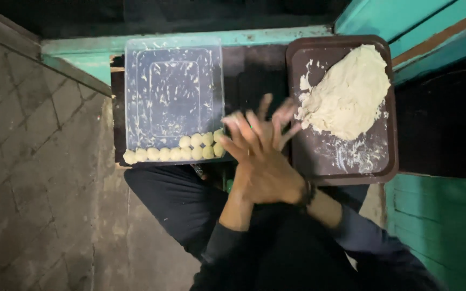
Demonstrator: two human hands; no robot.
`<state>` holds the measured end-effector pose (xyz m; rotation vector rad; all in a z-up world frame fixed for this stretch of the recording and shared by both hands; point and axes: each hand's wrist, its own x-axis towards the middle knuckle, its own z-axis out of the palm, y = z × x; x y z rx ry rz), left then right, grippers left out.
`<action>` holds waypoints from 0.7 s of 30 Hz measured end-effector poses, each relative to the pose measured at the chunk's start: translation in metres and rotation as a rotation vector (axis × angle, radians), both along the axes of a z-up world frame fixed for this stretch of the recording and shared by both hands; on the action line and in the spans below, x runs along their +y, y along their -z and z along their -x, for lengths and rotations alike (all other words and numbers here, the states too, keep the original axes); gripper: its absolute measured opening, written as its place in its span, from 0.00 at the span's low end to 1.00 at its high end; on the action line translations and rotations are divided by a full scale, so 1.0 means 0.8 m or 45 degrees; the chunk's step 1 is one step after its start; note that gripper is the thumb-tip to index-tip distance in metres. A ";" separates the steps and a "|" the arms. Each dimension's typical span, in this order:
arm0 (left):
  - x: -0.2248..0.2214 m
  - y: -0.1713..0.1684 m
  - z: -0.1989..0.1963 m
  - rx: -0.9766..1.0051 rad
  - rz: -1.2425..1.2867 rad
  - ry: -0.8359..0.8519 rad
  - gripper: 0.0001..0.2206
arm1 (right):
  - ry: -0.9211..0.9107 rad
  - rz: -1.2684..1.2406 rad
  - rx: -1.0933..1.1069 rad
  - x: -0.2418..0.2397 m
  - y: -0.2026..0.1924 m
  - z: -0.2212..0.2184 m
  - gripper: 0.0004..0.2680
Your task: Weighing small portions of dough on a digital scale and rolling them into balls before placing them in a container.
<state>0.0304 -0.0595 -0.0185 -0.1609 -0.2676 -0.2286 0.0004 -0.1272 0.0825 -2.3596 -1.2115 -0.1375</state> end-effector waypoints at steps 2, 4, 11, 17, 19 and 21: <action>0.016 -0.034 0.004 0.054 0.069 -0.003 0.45 | 0.086 0.050 0.021 -0.026 0.022 -0.013 0.37; 0.017 -0.031 0.014 0.130 0.145 -0.008 0.50 | 0.172 0.107 0.064 -0.045 0.053 -0.039 0.31; -0.001 -0.077 0.005 0.223 -0.205 -0.065 0.47 | 0.330 -0.461 0.048 -0.029 0.061 -0.038 0.50; 0.023 -0.027 -0.019 0.670 -0.288 -0.129 0.44 | 0.580 -0.538 0.025 -0.078 0.110 -0.071 0.35; 0.023 -0.015 -0.038 0.889 -0.477 -0.202 0.35 | 0.598 -0.693 0.033 -0.105 0.103 -0.091 0.44; 0.020 -0.004 -0.065 1.139 -1.370 -0.616 0.19 | 0.781 -0.476 0.098 -0.117 0.057 -0.094 0.33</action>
